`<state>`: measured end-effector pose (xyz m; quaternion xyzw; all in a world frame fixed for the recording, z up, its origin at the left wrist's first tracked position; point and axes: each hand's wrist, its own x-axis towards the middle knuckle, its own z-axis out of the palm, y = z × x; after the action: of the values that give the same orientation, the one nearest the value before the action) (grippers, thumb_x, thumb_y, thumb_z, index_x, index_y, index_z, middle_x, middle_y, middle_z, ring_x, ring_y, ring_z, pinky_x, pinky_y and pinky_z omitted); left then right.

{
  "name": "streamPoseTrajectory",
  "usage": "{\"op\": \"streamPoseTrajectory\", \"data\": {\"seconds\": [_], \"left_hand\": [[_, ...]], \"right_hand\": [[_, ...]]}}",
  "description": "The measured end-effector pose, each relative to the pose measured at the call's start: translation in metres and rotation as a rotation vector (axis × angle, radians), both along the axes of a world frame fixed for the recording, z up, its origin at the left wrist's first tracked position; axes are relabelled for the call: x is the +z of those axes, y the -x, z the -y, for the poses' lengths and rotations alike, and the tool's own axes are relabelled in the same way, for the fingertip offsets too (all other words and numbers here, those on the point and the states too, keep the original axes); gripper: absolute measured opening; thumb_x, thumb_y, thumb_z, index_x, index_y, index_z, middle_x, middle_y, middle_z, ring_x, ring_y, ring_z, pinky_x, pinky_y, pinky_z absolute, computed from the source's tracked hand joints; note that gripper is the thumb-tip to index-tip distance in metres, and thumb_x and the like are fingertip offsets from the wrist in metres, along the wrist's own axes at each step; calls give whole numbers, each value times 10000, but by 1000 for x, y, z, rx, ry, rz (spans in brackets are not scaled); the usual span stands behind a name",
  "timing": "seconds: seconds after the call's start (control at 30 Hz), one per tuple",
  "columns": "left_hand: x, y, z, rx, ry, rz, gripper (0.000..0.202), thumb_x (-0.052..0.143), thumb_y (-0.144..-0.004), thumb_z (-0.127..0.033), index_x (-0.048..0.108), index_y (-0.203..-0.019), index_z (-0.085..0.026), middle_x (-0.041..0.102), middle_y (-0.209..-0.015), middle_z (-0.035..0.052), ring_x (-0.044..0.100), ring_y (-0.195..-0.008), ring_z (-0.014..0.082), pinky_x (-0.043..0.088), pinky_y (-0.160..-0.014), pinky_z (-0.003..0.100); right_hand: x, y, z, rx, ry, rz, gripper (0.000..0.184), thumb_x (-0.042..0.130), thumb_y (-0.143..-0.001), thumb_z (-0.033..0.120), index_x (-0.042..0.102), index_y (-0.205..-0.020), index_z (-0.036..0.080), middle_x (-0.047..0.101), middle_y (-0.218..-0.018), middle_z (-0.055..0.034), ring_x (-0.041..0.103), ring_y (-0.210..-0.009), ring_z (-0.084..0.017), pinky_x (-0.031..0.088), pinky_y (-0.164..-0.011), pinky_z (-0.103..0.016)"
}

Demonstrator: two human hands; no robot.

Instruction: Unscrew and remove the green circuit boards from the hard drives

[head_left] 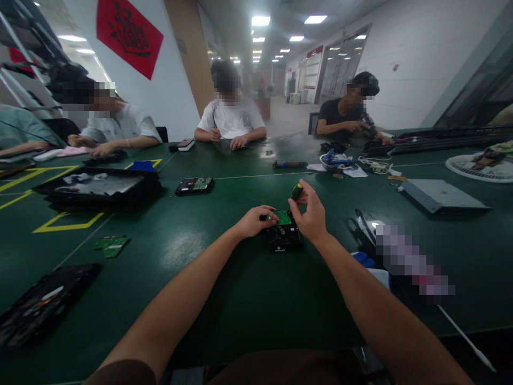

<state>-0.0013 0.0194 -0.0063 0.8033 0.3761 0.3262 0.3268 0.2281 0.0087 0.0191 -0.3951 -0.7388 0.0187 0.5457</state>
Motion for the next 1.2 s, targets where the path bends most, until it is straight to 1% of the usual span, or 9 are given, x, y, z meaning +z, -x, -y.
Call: {"op": "streamPoseTrajectory", "data": {"seconds": [0.1,0.27,0.43,0.6,0.77,0.83,0.97,1.1,1.2], "left_hand": [[-1,1,-1,-8,-3,-1,133,730,-886,-250,793,-1001,-225,642,-1365,93,595,-1284,249,405,-1153,480],[-1,1,-1,-5,-10,-4,138,725,-890,-243,793,-1008,-220,643,-1362,102,603,-1275,252,415,-1142,476],[-1,0,-2,-11,-20,-7,129,732,-883,-242,795,-994,-225,681,-1298,95,600,-1279,252,399,-1157,483],[-2,0,-2,-7,-15,6,128,734,-884,-256,796,-990,-219,669,-1321,100,602,-1279,253,408,-1149,473],[-1,0,-1,-7,-18,-5,138,724,-895,-266,795,-1002,-216,660,-1331,106,609,-1266,251,402,-1152,468],[-1,0,-1,-8,-14,-11,140,726,-894,-270,795,-1004,-219,657,-1336,103,608,-1265,253,405,-1149,472],[-1,1,-2,-2,-5,-15,141,733,-888,-269,795,-1006,-223,652,-1347,96,608,-1266,254,408,-1150,467],[-1,1,-1,-13,-10,-20,145,727,-895,-260,793,-1019,-226,652,-1346,95,601,-1272,249,405,-1149,466],[-2,1,-1,-9,-18,-19,144,723,-900,-263,793,-1020,-224,646,-1353,98,599,-1275,247,401,-1151,467]], "right_hand": [[1,0,1,-14,-6,17,625,612,-960,350,377,-1538,311,628,-1328,-110,708,-949,-257,650,-859,-494],[1,1,1,54,29,-18,652,567,-972,280,311,-1572,272,598,-1399,-130,719,-1006,-251,641,-908,-470],[-1,0,0,-5,11,1,636,625,-946,337,384,-1534,304,621,-1340,-115,713,-966,-261,647,-886,-503],[-1,1,-1,49,30,-34,657,580,-963,299,320,-1566,274,614,-1367,-131,719,-1009,-260,641,-911,-484],[1,0,0,0,0,-6,629,635,-944,331,392,-1522,283,623,-1290,-121,703,-902,-237,656,-846,-472],[1,0,0,-2,0,4,635,631,-940,322,386,-1524,279,626,-1288,-121,703,-912,-239,655,-853,-471],[0,0,0,30,22,-6,656,582,-955,282,327,-1559,267,613,-1353,-134,713,-999,-254,648,-901,-473],[1,-1,0,10,4,10,634,613,-951,313,374,-1538,305,617,-1327,-114,708,-966,-253,655,-867,-482],[0,-1,0,14,-2,13,638,623,-948,304,379,-1538,301,626,-1310,-113,707,-965,-249,651,-872,-472]]}}
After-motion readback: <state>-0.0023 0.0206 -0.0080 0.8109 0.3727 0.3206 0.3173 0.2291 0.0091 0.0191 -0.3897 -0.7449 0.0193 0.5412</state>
